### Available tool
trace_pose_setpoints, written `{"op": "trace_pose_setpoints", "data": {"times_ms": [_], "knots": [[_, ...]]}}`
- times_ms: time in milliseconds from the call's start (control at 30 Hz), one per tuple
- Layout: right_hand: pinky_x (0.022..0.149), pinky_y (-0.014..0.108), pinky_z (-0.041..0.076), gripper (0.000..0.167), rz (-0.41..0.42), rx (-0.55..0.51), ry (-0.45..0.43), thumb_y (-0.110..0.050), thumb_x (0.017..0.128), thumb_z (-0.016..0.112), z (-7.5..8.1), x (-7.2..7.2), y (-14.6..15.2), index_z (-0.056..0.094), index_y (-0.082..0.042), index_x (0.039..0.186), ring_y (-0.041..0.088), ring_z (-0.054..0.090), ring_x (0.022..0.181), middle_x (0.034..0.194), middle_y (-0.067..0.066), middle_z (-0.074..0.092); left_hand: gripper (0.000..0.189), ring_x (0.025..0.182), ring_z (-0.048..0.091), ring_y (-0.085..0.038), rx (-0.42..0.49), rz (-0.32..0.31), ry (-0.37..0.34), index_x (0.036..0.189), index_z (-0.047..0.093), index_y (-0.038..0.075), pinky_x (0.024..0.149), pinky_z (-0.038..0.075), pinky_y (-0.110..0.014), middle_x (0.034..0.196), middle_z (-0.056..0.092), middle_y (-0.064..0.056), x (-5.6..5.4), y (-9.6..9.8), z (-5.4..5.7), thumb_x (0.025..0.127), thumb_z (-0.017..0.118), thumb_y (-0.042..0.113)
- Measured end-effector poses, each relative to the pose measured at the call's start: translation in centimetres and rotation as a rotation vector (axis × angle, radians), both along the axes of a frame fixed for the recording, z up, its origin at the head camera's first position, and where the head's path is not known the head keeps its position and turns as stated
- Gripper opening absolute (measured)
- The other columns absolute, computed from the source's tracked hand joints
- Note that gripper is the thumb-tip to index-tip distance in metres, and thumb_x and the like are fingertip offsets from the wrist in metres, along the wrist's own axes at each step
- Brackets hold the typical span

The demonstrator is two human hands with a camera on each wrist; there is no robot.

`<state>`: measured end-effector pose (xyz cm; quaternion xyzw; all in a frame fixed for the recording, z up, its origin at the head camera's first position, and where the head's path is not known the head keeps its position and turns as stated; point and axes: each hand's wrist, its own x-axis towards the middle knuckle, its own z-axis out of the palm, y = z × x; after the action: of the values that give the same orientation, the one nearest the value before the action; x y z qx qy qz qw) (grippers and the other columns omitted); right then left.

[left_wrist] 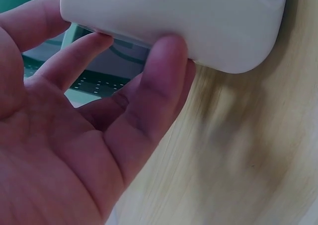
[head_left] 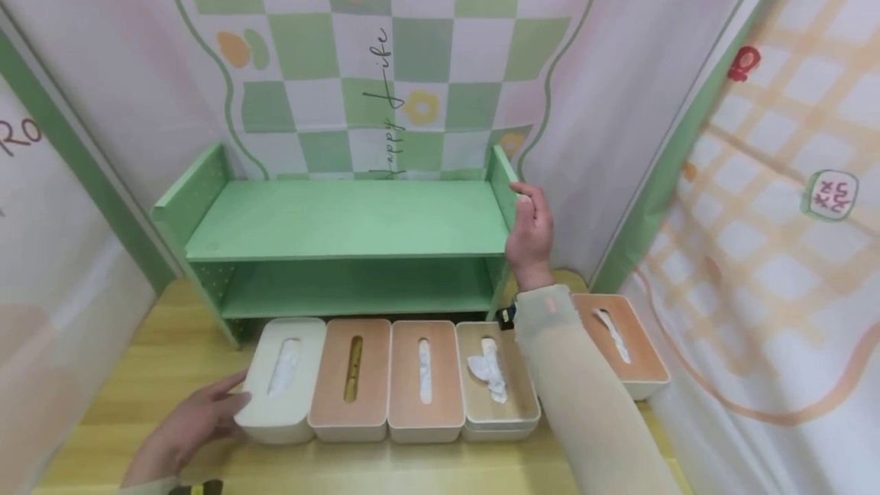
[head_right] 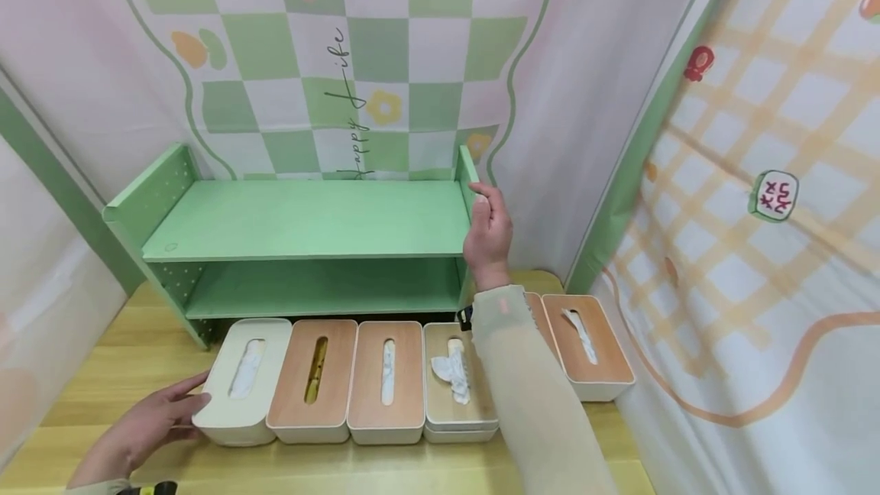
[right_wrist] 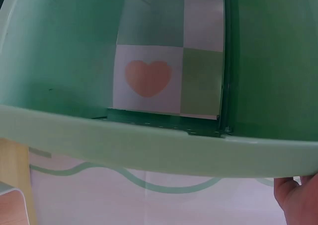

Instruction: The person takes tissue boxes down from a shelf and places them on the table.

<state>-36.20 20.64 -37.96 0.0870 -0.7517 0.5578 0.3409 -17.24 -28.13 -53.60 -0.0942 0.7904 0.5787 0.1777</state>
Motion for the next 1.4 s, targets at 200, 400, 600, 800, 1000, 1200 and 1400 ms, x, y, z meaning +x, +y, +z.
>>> {"op": "trace_pose_setpoints", "data": {"times_ms": [200,400,600,800,1000,1200,1400], "knots": [[0.054,0.034,0.027,0.048,-0.003,0.014,0.025,-0.044,0.105,0.033,-0.2,-0.4,0.0,0.060,-0.013,0.130,0.019,0.027,0.054,0.076,0.009,0.039,0.073,0.102,0.065,-0.032,0.004,-0.006,-0.008,0.154,0.030,0.000,0.089,0.053,-0.050,0.142,0.045,-0.032,-0.4,0.0,-0.2,0.098,0.063,0.034],[0.052,0.034,0.026,0.049,-0.012,0.029,0.042,-0.045,0.105,0.032,-0.4,-0.6,0.2,0.061,-0.013,0.129,0.018,0.025,0.052,0.069,0.011,0.037,0.073,0.104,0.065,-0.032,-0.009,0.002,-0.022,0.153,0.032,0.000,0.090,0.052,-0.052,0.142,0.045,-0.032,-0.7,0.3,-0.4,0.098,0.063,0.035],[0.055,0.034,0.029,0.050,-0.008,0.036,0.062,-0.043,0.106,0.031,-0.3,-0.6,-0.1,0.061,-0.011,0.130,0.019,0.026,0.052,0.074,0.013,0.045,0.072,0.101,0.066,-0.033,0.001,0.019,-0.031,0.153,0.031,-0.002,0.088,0.053,-0.051,0.138,0.050,-0.031,-0.6,0.1,-0.3,0.098,0.062,0.032],[0.070,0.035,0.035,0.049,0.007,0.012,0.070,-0.041,0.106,0.032,-0.1,-0.9,-0.8,0.061,-0.009,0.129,0.025,0.034,0.064,0.097,0.018,0.056,0.073,0.100,0.066,-0.032,0.008,0.020,-0.021,0.153,0.028,-0.003,0.088,0.053,-0.050,0.131,0.057,-0.029,-0.5,-0.3,0.1,0.098,0.062,0.031],[0.065,0.035,0.032,0.046,0.002,0.009,0.077,-0.038,0.106,0.033,-0.1,-1.3,-1.2,0.061,-0.009,0.129,0.022,0.028,0.061,0.086,0.016,0.051,0.073,0.099,0.066,-0.033,0.051,0.003,0.006,0.154,0.027,-0.004,0.089,0.053,-0.050,0.130,0.057,-0.028,-0.7,-0.6,-0.1,0.098,0.063,0.028],[0.071,0.034,0.036,0.046,-0.003,0.023,0.053,-0.038,0.105,0.033,-0.1,-1.4,-1.0,0.061,-0.011,0.130,0.020,0.035,0.068,0.108,0.017,0.060,0.066,0.094,0.066,-0.031,-0.116,0.007,0.021,0.151,0.033,-0.004,0.083,0.054,-0.052,0.125,0.060,-0.028,-0.9,0.3,0.0,0.100,0.059,0.030],[0.064,0.038,0.035,0.048,0.005,0.070,-0.075,-0.041,0.106,0.030,0.4,-0.5,0.1,0.056,-0.017,0.138,0.026,0.037,0.065,0.090,0.023,0.048,0.066,0.115,0.052,-0.053,-0.616,-0.081,0.082,0.147,0.044,-0.002,0.089,0.041,-0.069,0.133,0.052,-0.033,-0.7,3.1,1.9,0.101,0.049,0.047]]}}
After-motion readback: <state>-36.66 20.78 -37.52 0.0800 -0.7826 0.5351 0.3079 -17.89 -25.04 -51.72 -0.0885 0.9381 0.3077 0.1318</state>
